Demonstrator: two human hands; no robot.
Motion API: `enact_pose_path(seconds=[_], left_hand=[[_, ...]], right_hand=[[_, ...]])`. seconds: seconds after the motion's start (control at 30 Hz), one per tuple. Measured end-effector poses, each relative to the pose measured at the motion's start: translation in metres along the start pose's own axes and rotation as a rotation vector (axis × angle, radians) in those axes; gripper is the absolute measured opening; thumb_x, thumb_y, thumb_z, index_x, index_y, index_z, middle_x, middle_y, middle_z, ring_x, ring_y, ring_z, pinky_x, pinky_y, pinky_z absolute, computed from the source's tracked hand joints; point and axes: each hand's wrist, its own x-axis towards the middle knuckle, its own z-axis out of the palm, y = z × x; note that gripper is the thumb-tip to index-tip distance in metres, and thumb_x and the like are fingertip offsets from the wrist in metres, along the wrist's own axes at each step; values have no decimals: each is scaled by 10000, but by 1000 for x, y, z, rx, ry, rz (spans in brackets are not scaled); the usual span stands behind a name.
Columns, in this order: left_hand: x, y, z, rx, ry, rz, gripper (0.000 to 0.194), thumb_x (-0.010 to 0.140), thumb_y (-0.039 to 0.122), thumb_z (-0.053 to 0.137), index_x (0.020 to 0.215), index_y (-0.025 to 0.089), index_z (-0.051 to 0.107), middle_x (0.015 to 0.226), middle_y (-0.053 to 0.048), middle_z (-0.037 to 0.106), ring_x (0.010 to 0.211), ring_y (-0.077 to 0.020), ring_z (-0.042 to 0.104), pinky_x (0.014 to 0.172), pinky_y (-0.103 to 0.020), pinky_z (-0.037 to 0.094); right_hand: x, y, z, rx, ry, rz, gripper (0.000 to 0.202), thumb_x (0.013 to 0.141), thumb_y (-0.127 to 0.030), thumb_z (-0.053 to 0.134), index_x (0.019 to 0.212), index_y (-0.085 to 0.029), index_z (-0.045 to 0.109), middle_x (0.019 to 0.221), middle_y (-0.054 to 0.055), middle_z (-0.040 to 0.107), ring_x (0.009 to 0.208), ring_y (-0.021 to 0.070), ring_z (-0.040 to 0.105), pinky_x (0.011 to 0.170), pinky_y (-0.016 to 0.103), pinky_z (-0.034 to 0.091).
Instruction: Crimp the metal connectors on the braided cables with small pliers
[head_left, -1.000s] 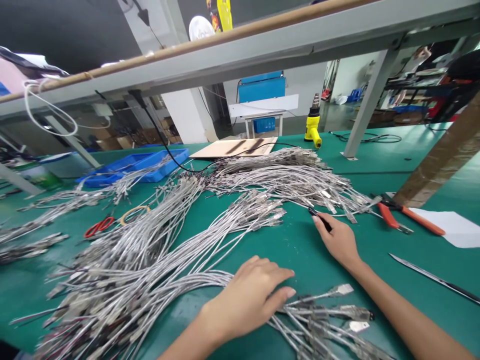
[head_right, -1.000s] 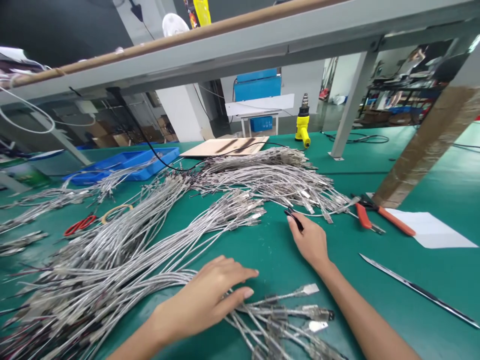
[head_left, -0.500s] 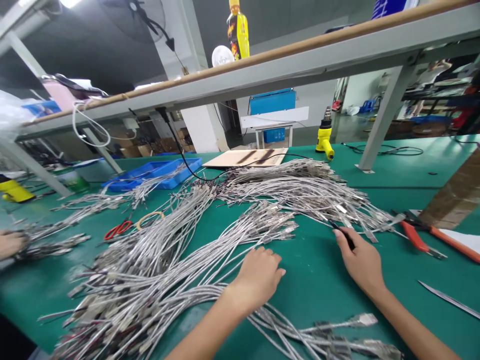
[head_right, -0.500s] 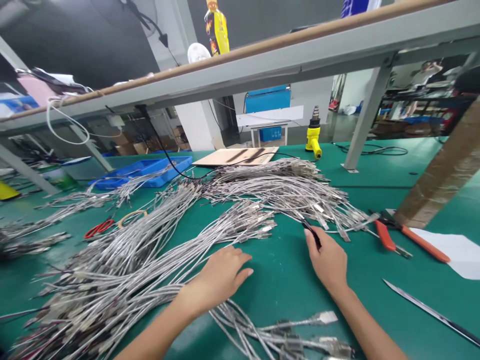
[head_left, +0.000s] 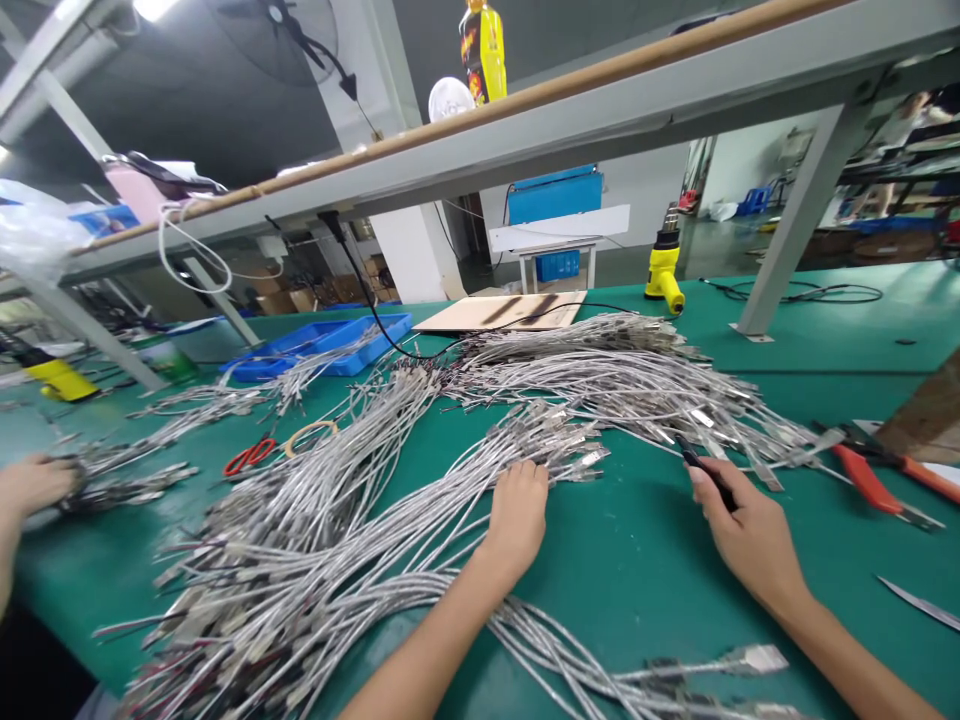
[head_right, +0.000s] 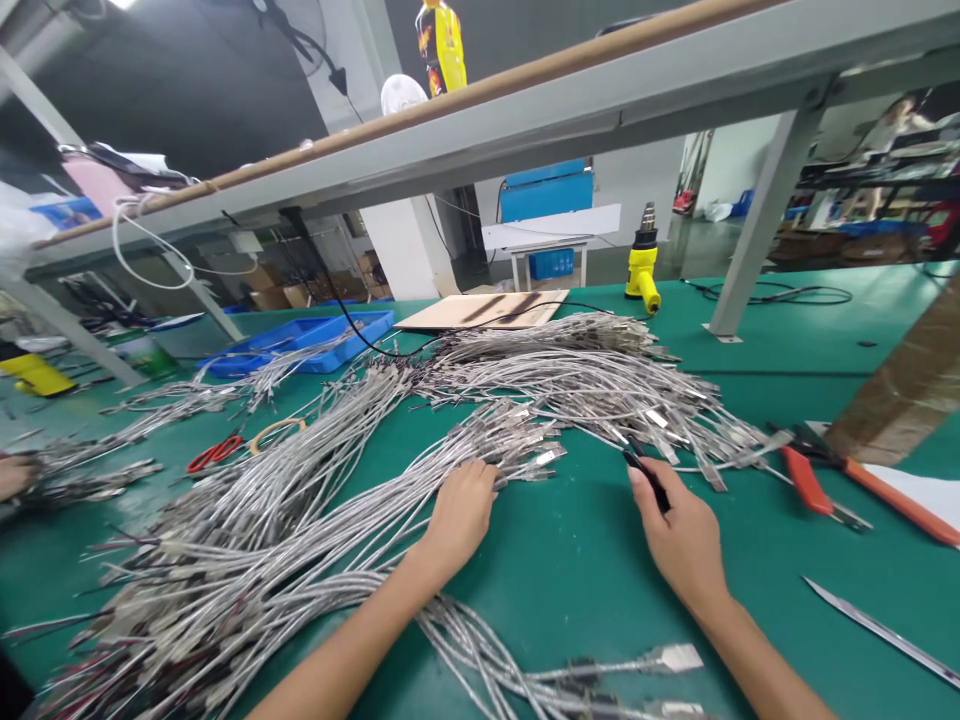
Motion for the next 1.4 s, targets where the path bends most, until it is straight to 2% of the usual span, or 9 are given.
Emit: enact_pose_path(seconds=[0.1,0.2,0.3,0.43,0.6,0.83,0.97,1.27,1.4], left_hand=[[-4,-1,1,-86,30,-18,226,861,111,333,1033,116,480,1000,-123,571,917,-236,521,749,-337,390],[-10,-3,-2,-197,23,-11,233,895,182,288,1084,145,419,778,-36,582,690,-172,535,609,-270,375],[-13,-1,-6,-554,-20,20,202,886,248,320,1037,177,434,614,36,485,552,-126,446,523,-228,318],[-8,16,-6,-1102,-91,-25,234,840,325,401,1000,156,422,608,42,487,472,-82,353,472,-205,277],[-2,42,10,-1446,-147,-38,397,780,424,497,1020,113,442,582,37,497,431,-57,323,449,-199,233],[-5,40,26,-1513,-180,46,424,772,405,547,1052,87,558,648,-5,524,524,-70,414,518,-201,299],[-9,42,29,-1456,-180,70,416,798,411,519,1052,86,571,582,22,467,459,-60,368,464,-195,277],[-15,47,43,-1361,-71,20,240,842,299,434,746,119,561,573,12,480,468,-65,341,454,-185,254],[-16,46,42,-1259,-16,34,249,843,274,414,760,117,588,591,-3,510,502,-84,384,487,-198,284]], right_hand=[[-1,-2,1,19,-85,-55,397,827,-511,393,942,-198,608,687,40,659,512,181,574,471,246,402],[-3,-7,1,20,-136,-44,401,830,-519,389,972,-213,606,551,2,594,401,160,493,414,243,346],[-4,-15,-1,69,-151,14,410,841,-519,373,1058,-240,581,497,-25,529,359,143,420,385,235,286],[-6,-25,-3,214,-186,78,422,845,-506,387,1117,-234,559,478,-39,446,376,130,357,388,232,250],[-12,-34,-1,512,-296,122,428,855,-454,427,1173,-179,504,533,-40,412,440,128,362,428,242,292],[-21,-43,6,536,-507,9,468,844,-437,447,1193,-134,516,583,-16,529,530,145,484,488,237,389],[-24,-43,10,490,-601,-36,498,852,-431,437,1244,-131,498,674,15,623,622,168,564,576,255,456],[-24,-52,9,409,-667,-37,509,858,-432,417,1264,-135,494,681,25,663,610,183,598,568,256,473],[-26,-50,11,305,-532,-74,427,823,-444,468,1152,-204,598,680,30,679,561,196,609,504,256,468]])
